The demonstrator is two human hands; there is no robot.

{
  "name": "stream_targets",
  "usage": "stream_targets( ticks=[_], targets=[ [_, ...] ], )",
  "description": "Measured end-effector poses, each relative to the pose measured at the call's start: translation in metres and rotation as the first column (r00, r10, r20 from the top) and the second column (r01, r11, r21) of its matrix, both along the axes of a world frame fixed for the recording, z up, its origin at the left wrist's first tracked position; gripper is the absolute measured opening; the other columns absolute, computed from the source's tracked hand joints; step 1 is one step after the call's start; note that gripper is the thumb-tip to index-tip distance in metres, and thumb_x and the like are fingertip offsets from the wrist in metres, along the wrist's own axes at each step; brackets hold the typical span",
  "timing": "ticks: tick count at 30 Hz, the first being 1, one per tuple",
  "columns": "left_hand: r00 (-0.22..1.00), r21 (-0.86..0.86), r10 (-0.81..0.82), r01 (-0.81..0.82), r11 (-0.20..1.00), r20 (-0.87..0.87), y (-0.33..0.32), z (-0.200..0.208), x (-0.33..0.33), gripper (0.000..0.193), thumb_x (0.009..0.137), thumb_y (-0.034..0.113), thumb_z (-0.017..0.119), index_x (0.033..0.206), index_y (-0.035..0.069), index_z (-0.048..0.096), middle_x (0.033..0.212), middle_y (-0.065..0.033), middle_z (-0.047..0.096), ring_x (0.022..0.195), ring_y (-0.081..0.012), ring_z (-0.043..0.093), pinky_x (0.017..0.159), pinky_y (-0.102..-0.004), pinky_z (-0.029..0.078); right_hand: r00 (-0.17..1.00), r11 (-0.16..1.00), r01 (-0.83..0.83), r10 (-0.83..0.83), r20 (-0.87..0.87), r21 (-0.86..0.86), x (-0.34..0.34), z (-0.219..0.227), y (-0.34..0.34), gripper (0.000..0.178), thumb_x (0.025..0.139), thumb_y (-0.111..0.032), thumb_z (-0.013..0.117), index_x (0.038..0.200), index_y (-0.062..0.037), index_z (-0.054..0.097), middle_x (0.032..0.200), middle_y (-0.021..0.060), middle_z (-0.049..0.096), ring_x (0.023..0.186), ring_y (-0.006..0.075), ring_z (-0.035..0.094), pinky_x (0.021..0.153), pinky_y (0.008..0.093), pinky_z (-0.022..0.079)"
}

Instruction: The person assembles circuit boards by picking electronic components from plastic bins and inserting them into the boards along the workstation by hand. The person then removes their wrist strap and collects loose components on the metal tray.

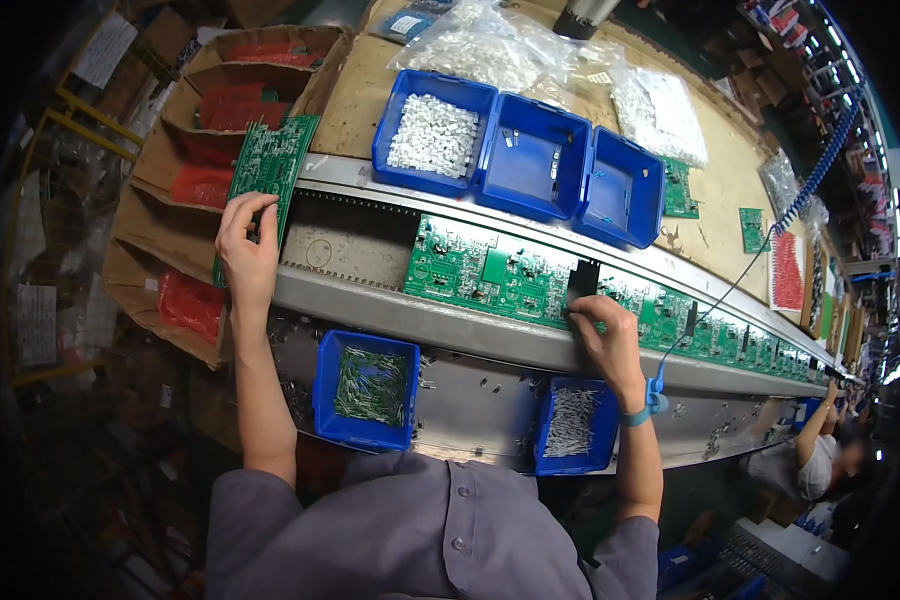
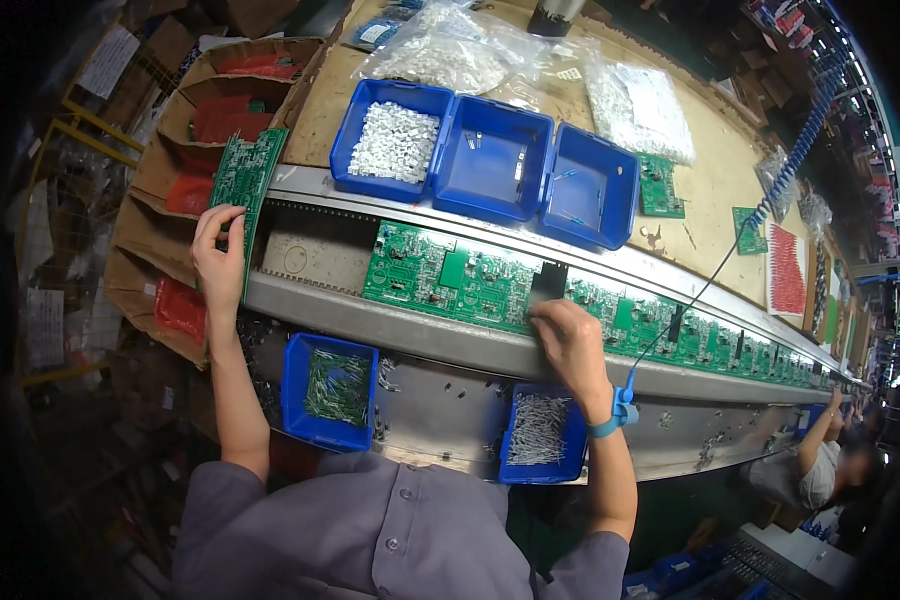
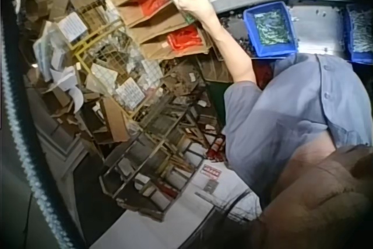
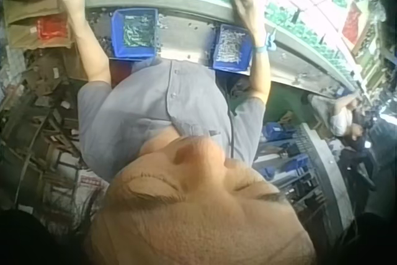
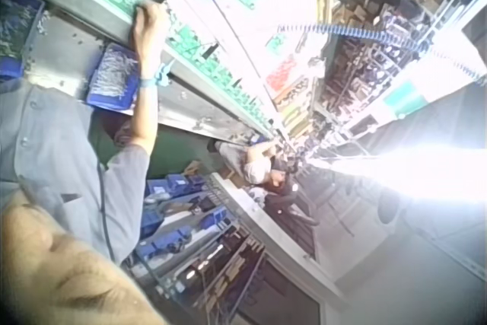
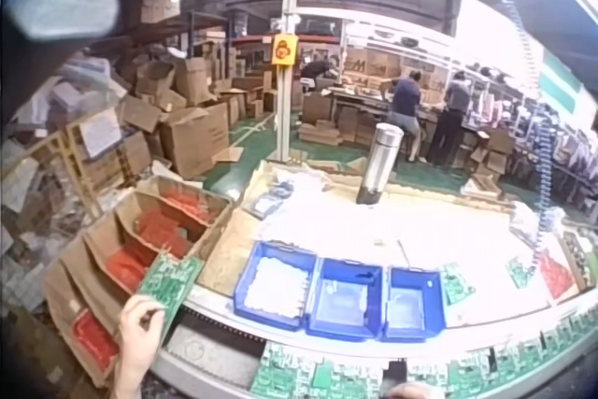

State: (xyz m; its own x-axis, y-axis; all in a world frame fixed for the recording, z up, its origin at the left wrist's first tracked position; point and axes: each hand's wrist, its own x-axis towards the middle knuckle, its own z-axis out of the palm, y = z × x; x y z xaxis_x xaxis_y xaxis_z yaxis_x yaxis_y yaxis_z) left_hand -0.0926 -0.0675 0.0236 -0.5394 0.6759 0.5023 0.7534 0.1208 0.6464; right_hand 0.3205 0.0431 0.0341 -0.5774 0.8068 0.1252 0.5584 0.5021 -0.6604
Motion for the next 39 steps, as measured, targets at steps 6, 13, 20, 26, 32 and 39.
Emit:
stream_targets(
  ticks=[6, 13, 20, 26, 32, 39],
  targets=[
    [0.999, -0.014, 0.013, -0.012, 1.000, 0.032, 0.001, 0.002, 0.002, 0.010, 0.085, 0.002, 0.061, 0.093, 0.000, 0.064, 0.096, -0.0125, 0.063, 0.090, -0.0266, 0.061, 0.079, -0.0327, 0.047, 1.000, 1.000, -0.001, 0.001, 0.009, -0.005, 0.000, -0.002, 0.001, 0.009, 0.078, 0.001, 0.066, 0.087, -0.0010, 0.065, 0.083, 0.0143, 0.064, 0.073, 0.0316, 0.062, 0.064, 0.0362, 0.049],
    [1.000, -0.009, -0.001, 0.001, 1.000, -0.020, 0.000, 0.000, 0.000, 0.010, 0.084, 0.001, 0.061, 0.093, 0.000, 0.064, 0.095, -0.0129, 0.063, 0.090, -0.0280, 0.061, 0.080, -0.0337, 0.047, 0.993, 0.986, -0.087, 0.075, 0.087, 0.140, -0.003, 0.001, -0.004, 0.013, 0.077, 0.001, 0.064, 0.090, -0.0023, 0.063, 0.085, 0.0137, 0.062, 0.076, 0.0330, 0.061, 0.065, 0.0387, 0.049],
    [1.000, -0.012, -0.004, 0.004, 1.000, 0.003, -0.002, -0.002, 0.000, 0.009, 0.084, 0.001, 0.060, 0.093, 0.000, 0.064, 0.094, -0.0130, 0.062, 0.089, -0.0284, 0.061, 0.081, -0.0345, 0.047, 0.987, 0.977, -0.118, 0.097, 0.125, 0.177, -0.007, 0.002, -0.005, 0.016, 0.075, 0.002, 0.063, 0.091, -0.0023, 0.063, 0.083, 0.0132, 0.061, 0.075, 0.0331, 0.060, 0.064, 0.0400, 0.049],
    [1.000, -0.010, -0.006, 0.006, 1.000, -0.026, 0.001, 0.002, 0.002, 0.009, 0.084, 0.001, 0.061, 0.093, 0.000, 0.064, 0.095, -0.0130, 0.062, 0.090, -0.0291, 0.061, 0.081, -0.0352, 0.047, 0.987, 0.975, -0.119, 0.096, 0.125, 0.186, -0.004, 0.003, -0.004, 0.014, 0.076, 0.002, 0.062, 0.089, -0.0030, 0.062, 0.082, 0.0126, 0.060, 0.074, 0.0327, 0.060, 0.064, 0.0399, 0.049],
    [0.999, -0.021, -0.003, 0.003, 1.000, -0.038, -0.001, 0.001, 0.002, 0.010, 0.083, 0.002, 0.061, 0.092, 0.000, 0.064, 0.095, -0.0122, 0.062, 0.090, -0.0292, 0.060, 0.082, -0.0357, 0.046, 0.974, 0.946, -0.174, 0.123, 0.191, 0.274, -0.007, -0.001, -0.008, 0.011, 0.075, -0.001, 0.064, 0.085, -0.0052, 0.063, 0.080, 0.0101, 0.059, 0.075, 0.0295, 0.059, 0.063, 0.0382, 0.049],
    [0.954, -0.238, 0.144, -0.209, 0.948, -0.262, -0.010, 0.000, 0.008, 0.045, 0.080, 0.021, 0.070, 0.120, 0.005, 0.055, 0.127, -0.0174, 0.048, 0.118, -0.0368, 0.042, 0.098, -0.0452, 0.036, 0.973, 0.960, -0.143, 0.092, 0.213, 0.240, -0.015, 0.004, -0.013, 0.012, 0.074, -0.003, 0.065, 0.085, -0.0054, 0.064, 0.081, 0.0100, 0.059, 0.077, 0.0286, 0.057, 0.066, 0.0372, 0.048]
  ],
)
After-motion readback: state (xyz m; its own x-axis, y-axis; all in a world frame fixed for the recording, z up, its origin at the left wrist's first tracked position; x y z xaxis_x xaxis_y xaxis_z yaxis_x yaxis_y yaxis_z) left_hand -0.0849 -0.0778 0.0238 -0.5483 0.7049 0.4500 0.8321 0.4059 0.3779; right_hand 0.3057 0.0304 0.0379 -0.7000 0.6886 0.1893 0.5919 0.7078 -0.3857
